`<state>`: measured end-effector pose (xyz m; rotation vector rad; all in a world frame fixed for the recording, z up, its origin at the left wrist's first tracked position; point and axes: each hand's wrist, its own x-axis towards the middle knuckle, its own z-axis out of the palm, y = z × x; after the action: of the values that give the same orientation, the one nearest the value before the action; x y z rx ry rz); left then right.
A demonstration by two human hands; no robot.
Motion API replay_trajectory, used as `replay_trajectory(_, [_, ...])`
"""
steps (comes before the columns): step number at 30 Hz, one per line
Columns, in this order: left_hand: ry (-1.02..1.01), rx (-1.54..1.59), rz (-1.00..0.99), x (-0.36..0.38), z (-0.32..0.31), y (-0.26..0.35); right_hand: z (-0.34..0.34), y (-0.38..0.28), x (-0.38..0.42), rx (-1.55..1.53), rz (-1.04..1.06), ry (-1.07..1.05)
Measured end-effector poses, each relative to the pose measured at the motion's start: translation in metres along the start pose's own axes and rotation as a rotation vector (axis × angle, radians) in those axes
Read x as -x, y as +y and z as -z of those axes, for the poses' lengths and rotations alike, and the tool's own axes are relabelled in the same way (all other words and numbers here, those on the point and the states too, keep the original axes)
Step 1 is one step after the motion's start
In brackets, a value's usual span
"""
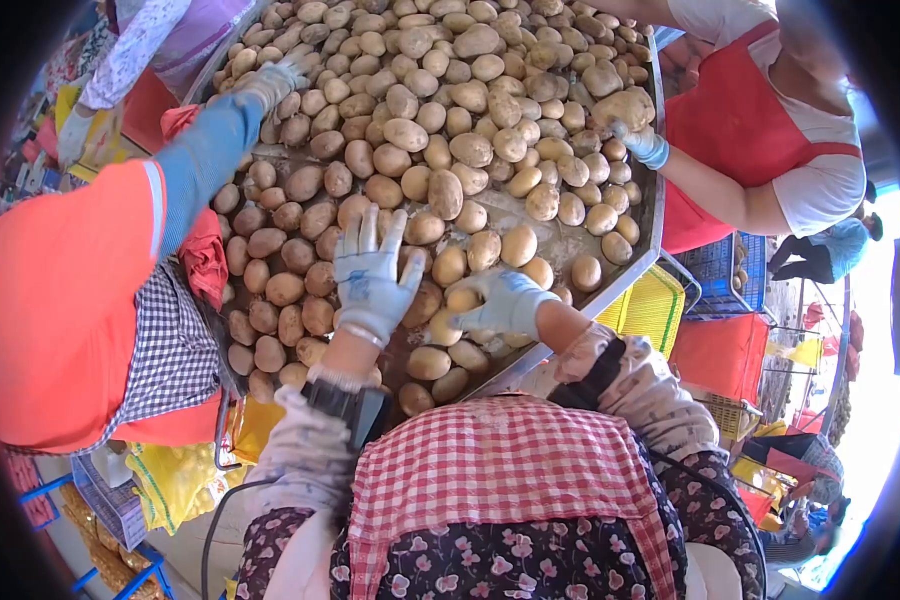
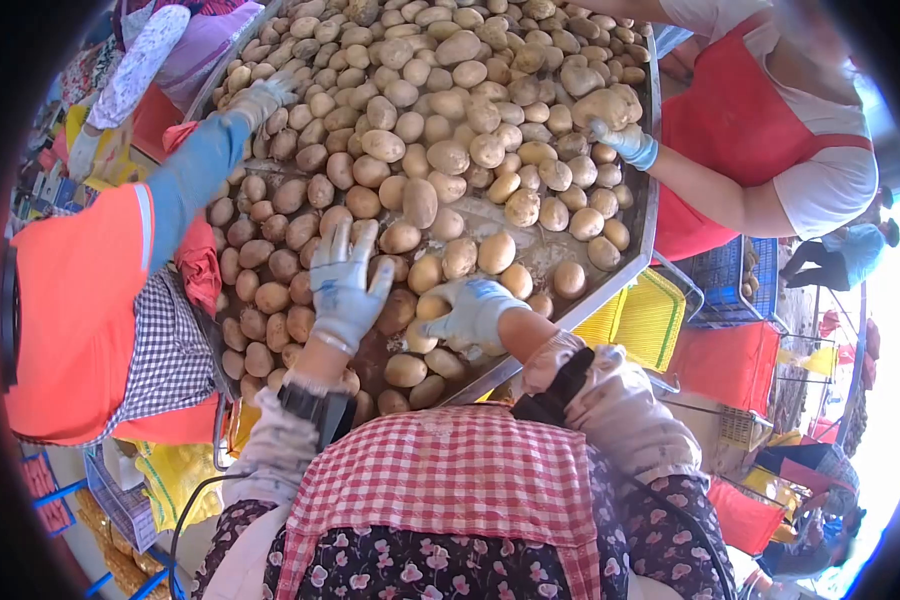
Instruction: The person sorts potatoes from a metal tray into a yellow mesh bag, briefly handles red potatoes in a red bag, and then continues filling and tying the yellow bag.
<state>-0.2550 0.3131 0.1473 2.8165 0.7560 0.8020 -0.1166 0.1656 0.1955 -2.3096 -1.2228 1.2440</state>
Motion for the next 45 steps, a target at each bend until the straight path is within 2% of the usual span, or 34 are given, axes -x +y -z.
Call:
replay_trajectory(2, [-0.157,0.051,-0.027,0.016,-0.025,-0.004,0.004,-0.022,0.006,0.313,0.061,-0.164])
replay_trajectory(4, [-0.319,0.067,-0.08,0.018,-0.006,0.003,-0.001,-0.02,0.005,0.351,0.077,-0.174])
replay_trajectory(6, [-0.671,0.208,-0.033,0.017,0.011,0.0,-0.012,-0.015,0.002,0.467,0.141,-0.107])
replay_trajectory(7, [-0.675,0.21,-0.035,0.007,0.01,-0.01,-0.009,-0.011,0.001,0.434,0.13,-0.115])
replay_trajectory(8, [-0.781,0.23,0.099,-0.008,0.006,-0.022,-0.005,-0.008,-0.001,0.43,0.129,-0.121])
replay_trajectory(9, [-0.886,0.246,0.232,-0.015,0.004,-0.029,0.002,-0.002,-0.004,0.175,0.063,-0.182])
replay_trajectory(10, [-0.89,0.243,0.227,-0.012,-0.001,-0.028,0.007,0.005,-0.003,-0.081,-0.004,-0.235])
replay_trajectory(11, [-0.534,0.096,0.109,-0.005,-0.01,-0.025,-0.002,0.022,-0.005,-0.256,0.069,-0.171])
replay_trajectory(12, [-0.177,-0.043,-0.003,0.002,-0.015,-0.018,-0.011,0.042,-0.008,-0.259,0.064,-0.174])
replay_trajectory(14, [-0.224,-0.079,-0.037,0.016,0.008,0.005,-0.021,0.076,-0.008,-1.151,0.332,-0.213])
replay_trajectory(15, [-0.302,0.047,-0.023,0.024,0.013,0.008,-0.017,0.077,0.013,-1.463,0.175,-0.156])
replay_trajectory(16, [-0.381,0.175,-0.012,0.027,0.016,0.012,-0.014,0.078,0.023,-1.472,0.171,-0.148])
replay_trajectory(17, [-0.38,0.245,-0.046,0.027,0.019,0.005,-0.011,0.08,0.031,-1.692,0.181,-0.174])
replay_trajectory(18, [-0.359,0.432,0.017,0.023,0.016,-0.006,-0.008,0.082,0.037,-1.911,0.196,-0.196])
replay_trajectory(20, [-0.097,0.072,-0.001,0.008,0.014,-0.014,-0.008,0.083,0.04,-1.959,0.175,-0.151])
replay_trajectory(22, [-0.085,0.031,0.049,0.01,-0.011,-0.021,-0.007,0.075,0.046,-2.024,0.184,-0.055])
replay_trajectory(24, [-0.158,-0.002,0.063,0.011,-0.018,0.0,-0.009,0.08,0.046,-2.066,0.226,-0.071])
replay_trajectory(25, [-0.318,-0.001,0.101,0.014,-0.012,0.012,-0.007,0.076,0.047,-2.147,0.283,-0.119])
replay_trajectory(26, [-0.318,0.006,0.08,0.023,-0.01,0.019,-0.007,0.074,0.05,-2.23,0.342,-0.162])
replay_trajectory(28, [-0.442,0.206,-0.122,0.045,-0.01,0.035,-0.008,0.079,0.059,-2.205,0.366,-0.146])
replay_trajectory(30, [-0.528,0.101,-0.229,0.047,0.006,0.044,-0.006,0.079,0.07,-2.162,0.397,-0.01])
replay_trajectory(31, [-0.568,0.085,-0.219,0.049,0.003,0.04,-0.015,0.098,0.067,-2.148,0.341,0.122])
replay_trajectory(32, [-0.509,0.076,-0.212,0.052,0.001,0.04,-0.025,0.128,0.061,-2.11,0.323,0.161])
replay_trajectory(34, [-0.503,0.013,-0.158,0.056,-0.001,0.044,-0.004,0.112,0.104,-2.152,0.266,0.165])
replay_trajectory(36, [-0.456,-0.083,-0.194,0.06,-0.007,0.043,-0.012,0.158,0.128,-2.15,0.309,0.248])
replay_trajectory(38, [-0.455,-0.09,-0.182,0.056,0.0,0.05,-0.006,0.183,0.169,-2.143,0.323,0.494])
replay_trajectory(40, [-0.42,-0.086,-0.171,0.059,-0.004,0.051,-0.022,0.257,0.195,-2.206,0.344,0.745])
replay_trajectory(42, [-0.366,-0.01,-0.06,0.06,-0.006,0.063,-0.018,0.268,0.228,-2.186,0.125,1.181])
replay_trajectory(44, [-0.306,-0.01,-0.128,0.058,-0.014,0.073,-0.037,0.311,0.255,-2.259,0.079,1.247])
replay_trajectory(45, [-0.368,-0.097,-0.098,0.058,-0.018,0.081,-0.049,0.335,0.267,-2.323,0.02,1.293])
